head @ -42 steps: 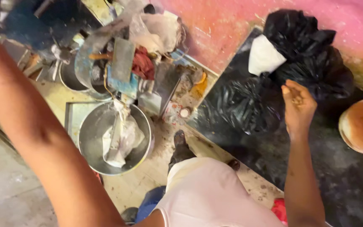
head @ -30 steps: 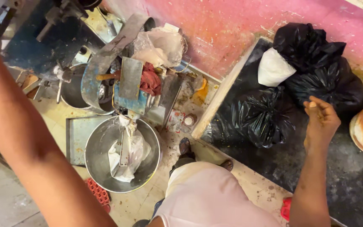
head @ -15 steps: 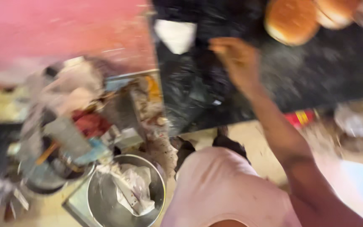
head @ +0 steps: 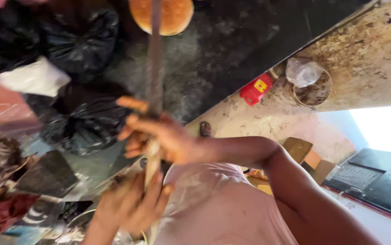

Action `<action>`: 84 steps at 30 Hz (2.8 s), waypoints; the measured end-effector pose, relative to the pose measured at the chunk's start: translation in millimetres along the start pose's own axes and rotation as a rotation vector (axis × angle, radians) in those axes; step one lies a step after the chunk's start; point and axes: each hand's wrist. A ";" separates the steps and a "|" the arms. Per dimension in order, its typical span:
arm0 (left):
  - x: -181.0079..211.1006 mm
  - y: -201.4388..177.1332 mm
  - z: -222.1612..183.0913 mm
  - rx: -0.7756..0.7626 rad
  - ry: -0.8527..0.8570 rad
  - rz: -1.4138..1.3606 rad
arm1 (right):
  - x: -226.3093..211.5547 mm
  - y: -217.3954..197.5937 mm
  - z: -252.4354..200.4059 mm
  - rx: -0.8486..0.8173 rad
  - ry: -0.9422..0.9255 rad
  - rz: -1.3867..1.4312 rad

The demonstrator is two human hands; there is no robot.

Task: The person slices bread rolls by hand using a knife, places them into black plastic bags, and then ties the bags closed.

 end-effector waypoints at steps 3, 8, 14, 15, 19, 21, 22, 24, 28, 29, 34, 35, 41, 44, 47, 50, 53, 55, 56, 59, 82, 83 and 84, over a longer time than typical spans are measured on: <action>27.7 104.3 -5.7 -0.181 -0.540 -0.519 | -70.1 -71.4 -27.8 0.212 -0.202 0.056; -28.4 319.4 37.7 0.150 -1.107 -0.737 | -167.5 -161.4 -93.3 0.439 -0.315 -0.082; -75.1 472.0 154.8 0.108 -0.858 -1.005 | -211.2 -220.1 -124.0 0.680 -0.465 -0.350; -62.9 498.7 180.2 0.071 -0.932 -1.306 | -210.5 -229.0 -127.2 0.708 -0.483 -0.361; -32.4 615.5 277.8 -0.353 -1.306 -1.627 | -206.0 -249.7 -141.2 0.816 -0.525 -0.330; -28.1 663.5 315.7 -0.380 -1.497 -1.681 | -208.1 -253.5 -153.5 0.906 -0.516 -0.358; -30.4 683.7 336.7 -0.384 -1.592 -1.704 | -214.4 -256.7 -159.8 0.946 -0.516 -0.379; -36.4 716.1 366.5 -0.363 -1.744 -1.769 | -230.6 -270.3 -170.6 0.977 -0.553 -0.500; -22.5 763.1 404.8 -0.203 -2.100 -1.670 | -251.5 -306.3 -185.5 1.046 -0.544 -0.570; -20.4 772.0 412.9 -0.063 -2.138 -1.742 | -262.0 -316.8 -187.3 1.035 -0.553 -0.553; -15.5 773.2 414.1 0.632 -2.241 -1.832 | -323.1 -354.7 -209.5 1.034 -0.552 -0.488; -19.7 766.0 413.0 0.649 -2.083 -2.034 | -337.4 -362.1 -215.4 1.038 -0.526 -0.476; -10.0 699.5 487.4 0.349 -2.126 -1.721 | -412.1 -405.5 -256.7 1.034 -0.490 -0.497; 9.7 674.7 554.3 0.236 -2.083 -1.786 | -434.8 -426.5 -272.3 1.046 -0.508 -0.532; 47.7 686.1 617.2 0.149 -1.918 -1.917 | -441.0 -440.7 -281.5 1.102 -0.569 -0.595; 102.7 729.0 678.5 -0.026 -2.000 -1.906 | -441.8 -445.3 -292.1 1.106 -0.652 -0.546; 171.9 774.4 738.5 0.099 -1.783 -2.127 | -439.3 -445.2 -303.5 1.134 -0.698 -0.476; 221.0 794.5 778.5 0.132 -1.860 -2.104 | -436.8 -444.8 -309.6 1.177 -0.716 -0.413; 246.9 799.0 796.3 0.152 -1.901 -2.096 | -434.0 -443.9 -313.3 1.195 -0.727 -0.386; 306.4 800.0 839.3 0.210 -1.973 -2.080 | -432.3 -449.4 -316.6 1.213 -0.764 -0.313; -57.4 626.0 311.9 1.061 -2.190 -1.553 | -434.6 -386.6 -223.9 0.887 -0.642 -0.707; -58.7 633.1 317.4 1.092 -2.357 -1.330 | -425.0 -378.2 -221.9 0.873 -0.646 -0.712; -55.8 642.8 331.9 1.113 -2.507 -1.091 | -415.3 -370.6 -220.5 0.858 -0.649 -0.718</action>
Point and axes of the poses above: each hand's wrist, its own z-axis towards the middle knuckle, its own y-axis out of the palm, x = y × z, and after that the axes turned 15 degrees about z, right-handed
